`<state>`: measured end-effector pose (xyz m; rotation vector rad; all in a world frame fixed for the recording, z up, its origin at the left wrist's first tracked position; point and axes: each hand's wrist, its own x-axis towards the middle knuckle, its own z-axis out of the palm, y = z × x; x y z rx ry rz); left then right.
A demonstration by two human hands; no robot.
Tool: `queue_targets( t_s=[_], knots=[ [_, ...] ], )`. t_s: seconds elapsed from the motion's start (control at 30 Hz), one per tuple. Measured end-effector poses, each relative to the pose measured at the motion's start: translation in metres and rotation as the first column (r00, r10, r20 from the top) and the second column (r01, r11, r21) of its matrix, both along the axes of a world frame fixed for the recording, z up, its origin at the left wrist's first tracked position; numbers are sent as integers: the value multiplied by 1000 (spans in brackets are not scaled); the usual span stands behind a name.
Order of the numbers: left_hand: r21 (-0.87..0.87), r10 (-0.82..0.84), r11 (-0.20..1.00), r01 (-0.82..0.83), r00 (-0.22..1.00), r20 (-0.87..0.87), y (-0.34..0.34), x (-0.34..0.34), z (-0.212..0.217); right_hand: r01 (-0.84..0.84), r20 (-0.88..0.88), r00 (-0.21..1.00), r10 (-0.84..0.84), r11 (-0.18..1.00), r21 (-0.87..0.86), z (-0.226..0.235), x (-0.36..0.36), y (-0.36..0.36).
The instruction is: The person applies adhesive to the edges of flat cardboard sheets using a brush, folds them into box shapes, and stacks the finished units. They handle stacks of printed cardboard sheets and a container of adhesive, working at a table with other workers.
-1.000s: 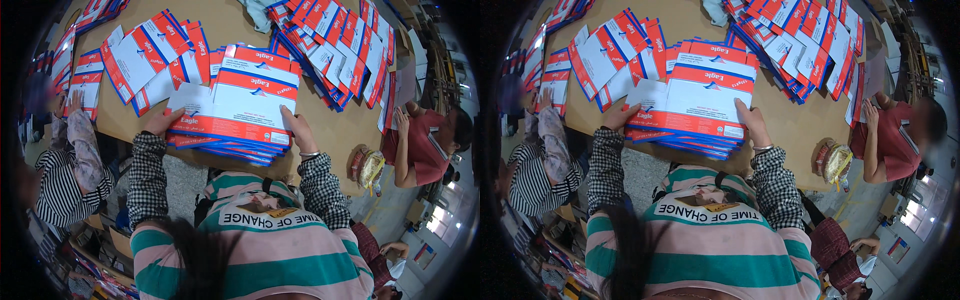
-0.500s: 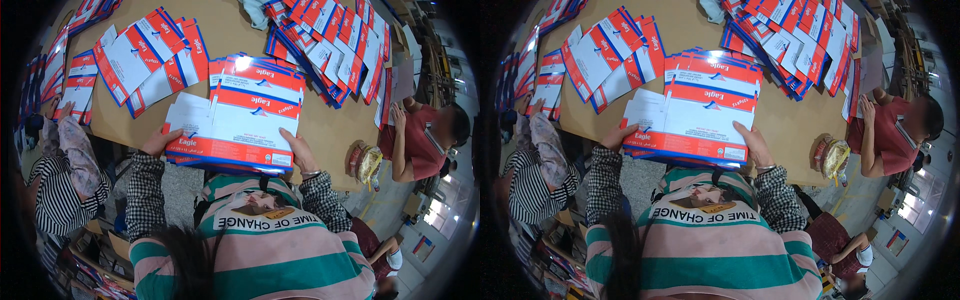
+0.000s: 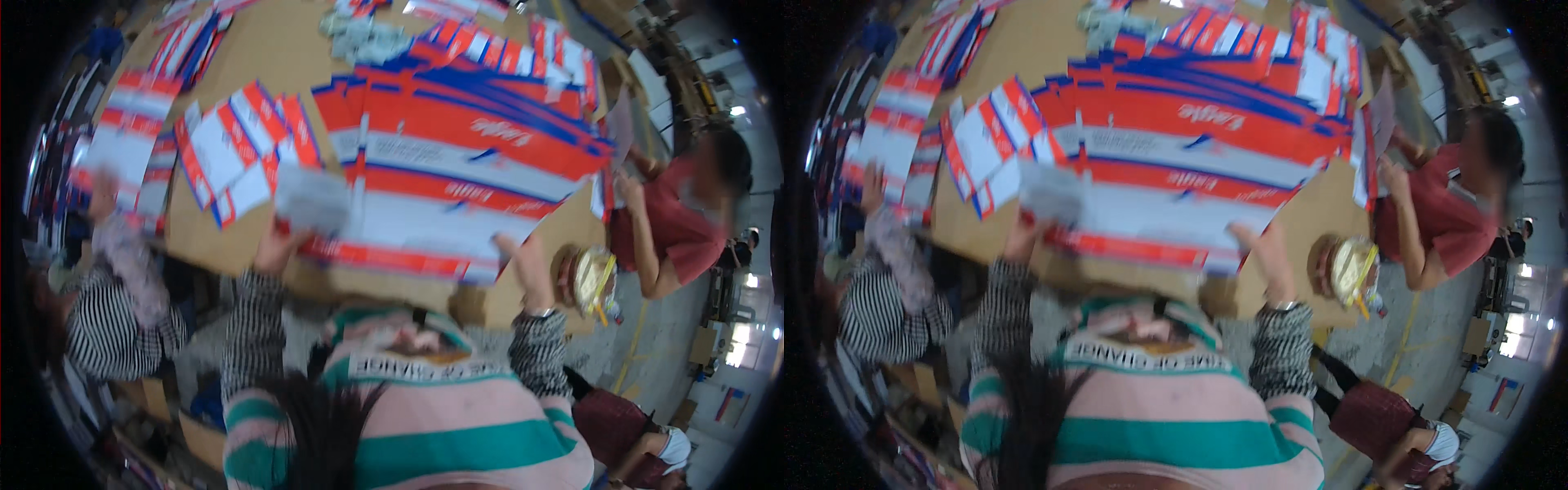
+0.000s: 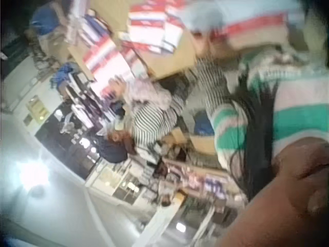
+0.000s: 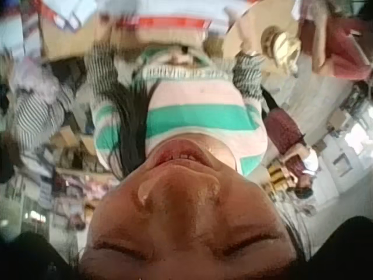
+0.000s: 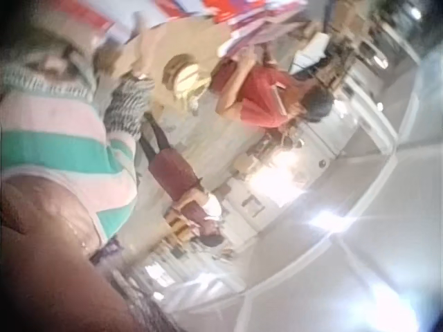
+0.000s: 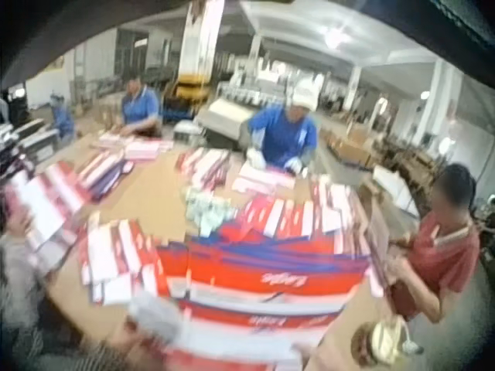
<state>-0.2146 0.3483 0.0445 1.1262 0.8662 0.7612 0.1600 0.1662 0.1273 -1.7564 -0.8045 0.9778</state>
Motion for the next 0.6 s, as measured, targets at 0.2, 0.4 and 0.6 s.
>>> queue_targets(
  t_s=[0.2,0.4,0.6],
  knots=[
    [110,-110,984,138,968,-226,-29,43,-47,-135,-366,908,202,971,199,-37,35,-42],
    [52,-151,985,163,972,-181,-35,47,-54,-263,51,964,260,961,88,-55,41,-61],
    [91,190,980,-176,965,-179,-9,91,-58,-31,-87,995,42,992,124,-56,52,-37]
  ],
)
